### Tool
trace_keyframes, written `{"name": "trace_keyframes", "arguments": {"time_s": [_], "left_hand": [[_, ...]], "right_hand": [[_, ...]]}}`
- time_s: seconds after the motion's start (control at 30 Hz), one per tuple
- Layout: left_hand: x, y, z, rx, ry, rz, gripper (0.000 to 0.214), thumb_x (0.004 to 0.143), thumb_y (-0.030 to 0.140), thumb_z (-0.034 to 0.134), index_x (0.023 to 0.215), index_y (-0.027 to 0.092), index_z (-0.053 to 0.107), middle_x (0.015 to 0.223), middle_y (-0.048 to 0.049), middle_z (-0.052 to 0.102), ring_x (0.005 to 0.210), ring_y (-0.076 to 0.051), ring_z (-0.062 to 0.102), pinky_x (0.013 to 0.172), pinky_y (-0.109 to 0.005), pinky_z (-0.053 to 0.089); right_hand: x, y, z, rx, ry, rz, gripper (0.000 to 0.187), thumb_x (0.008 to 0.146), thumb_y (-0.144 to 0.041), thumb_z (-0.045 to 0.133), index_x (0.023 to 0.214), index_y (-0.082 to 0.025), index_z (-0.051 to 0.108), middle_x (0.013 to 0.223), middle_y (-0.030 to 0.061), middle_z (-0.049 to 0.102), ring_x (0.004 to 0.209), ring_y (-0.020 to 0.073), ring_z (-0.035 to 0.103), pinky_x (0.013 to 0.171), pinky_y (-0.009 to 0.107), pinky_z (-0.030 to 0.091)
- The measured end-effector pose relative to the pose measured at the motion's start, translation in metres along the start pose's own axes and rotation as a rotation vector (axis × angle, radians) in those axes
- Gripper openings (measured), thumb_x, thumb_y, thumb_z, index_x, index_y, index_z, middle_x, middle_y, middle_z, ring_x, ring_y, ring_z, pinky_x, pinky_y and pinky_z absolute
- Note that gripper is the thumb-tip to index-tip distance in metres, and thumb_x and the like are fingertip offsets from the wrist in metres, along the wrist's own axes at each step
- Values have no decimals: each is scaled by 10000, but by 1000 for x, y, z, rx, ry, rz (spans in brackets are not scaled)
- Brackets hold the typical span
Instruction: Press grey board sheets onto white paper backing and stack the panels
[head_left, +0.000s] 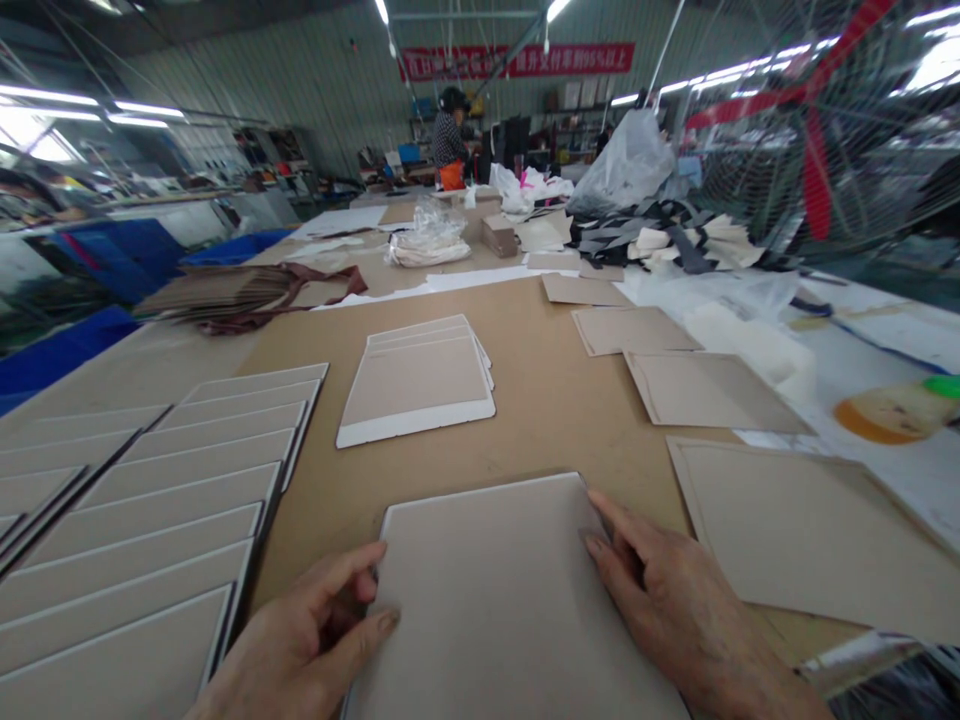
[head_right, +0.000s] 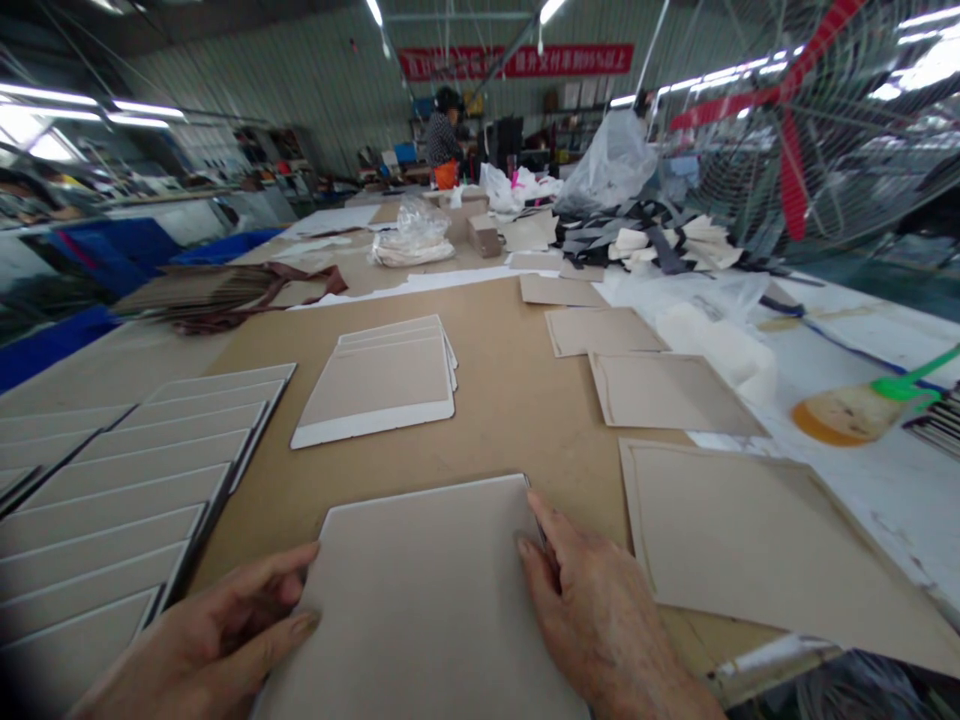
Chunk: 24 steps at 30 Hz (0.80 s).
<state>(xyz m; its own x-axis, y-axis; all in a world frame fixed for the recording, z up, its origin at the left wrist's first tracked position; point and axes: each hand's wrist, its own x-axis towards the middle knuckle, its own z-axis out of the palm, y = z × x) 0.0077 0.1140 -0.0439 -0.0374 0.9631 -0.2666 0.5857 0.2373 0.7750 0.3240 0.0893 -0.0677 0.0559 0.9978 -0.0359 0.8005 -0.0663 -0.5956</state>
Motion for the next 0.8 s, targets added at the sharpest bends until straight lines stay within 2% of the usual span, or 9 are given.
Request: {"name": "trace_keyframes", "arguments": {"time_s": [0.07, 0.13, 0.23, 0.37, 0.5, 0.8], "left_hand": [[1, 2, -1, -86, -77, -53, 621, 620, 510, 733, 1143, 197, 617, 819, 9, 616, 719, -185, 624, 689, -306, 526], [0, 6, -1, -133, -92, -72, 608, 647, 526, 720, 1130, 186, 581, 759, 25, 591, 688, -169, 593, 654, -287, 501], [1, 7, 1, -120, -91, -85, 526, 671, 598, 677, 977, 182, 579, 674, 37, 564, 619, -150, 537, 591, -266, 447], [8, 0, 3, -87, -167, -127, 489, 691, 659, 615, 813, 187, 582, 640, 30, 564, 589, -139, 497, 556, -251, 383], [13, 0, 5, -122, -162, -181, 504, 608, 678, 652, 675, 200, 507, 561, 60, 478, 537, -114, 430, 534, -236, 340], [7, 28, 8, -176, -126, -225, 499, 542, 660, 651, 613, 215, 437, 528, 77, 408, 514, -96, 355, 526, -228, 301]], "right_hand": [[1, 0, 0, 18, -6, 25, 511, 938, -424, 371, 1375, -208, 524, 781, 28, 691, 717, 229, 657, 632, 351, 468], [2, 0, -1, 40, -23, 52, 514, 928, -435, 376, 1373, -220, 518, 701, -4, 645, 659, 217, 629, 609, 344, 441], [3, -1, -2, 48, -44, 73, 512, 925, -430, 369, 1371, -219, 505, 694, -15, 620, 661, 212, 614, 615, 342, 422], [3, -3, -3, 38, -48, 71, 491, 933, -427, 356, 1351, -226, 514, 693, -19, 616, 660, 212, 608, 615, 343, 404], [2, 0, -2, 60, -22, 45, 475, 941, -426, 357, 1335, -218, 523, 685, -21, 611, 654, 204, 606, 612, 334, 401], [1, 1, 1, 66, -11, 49, 491, 940, -451, 354, 1317, -211, 556, 699, -6, 633, 671, 215, 624, 627, 337, 424]]}}
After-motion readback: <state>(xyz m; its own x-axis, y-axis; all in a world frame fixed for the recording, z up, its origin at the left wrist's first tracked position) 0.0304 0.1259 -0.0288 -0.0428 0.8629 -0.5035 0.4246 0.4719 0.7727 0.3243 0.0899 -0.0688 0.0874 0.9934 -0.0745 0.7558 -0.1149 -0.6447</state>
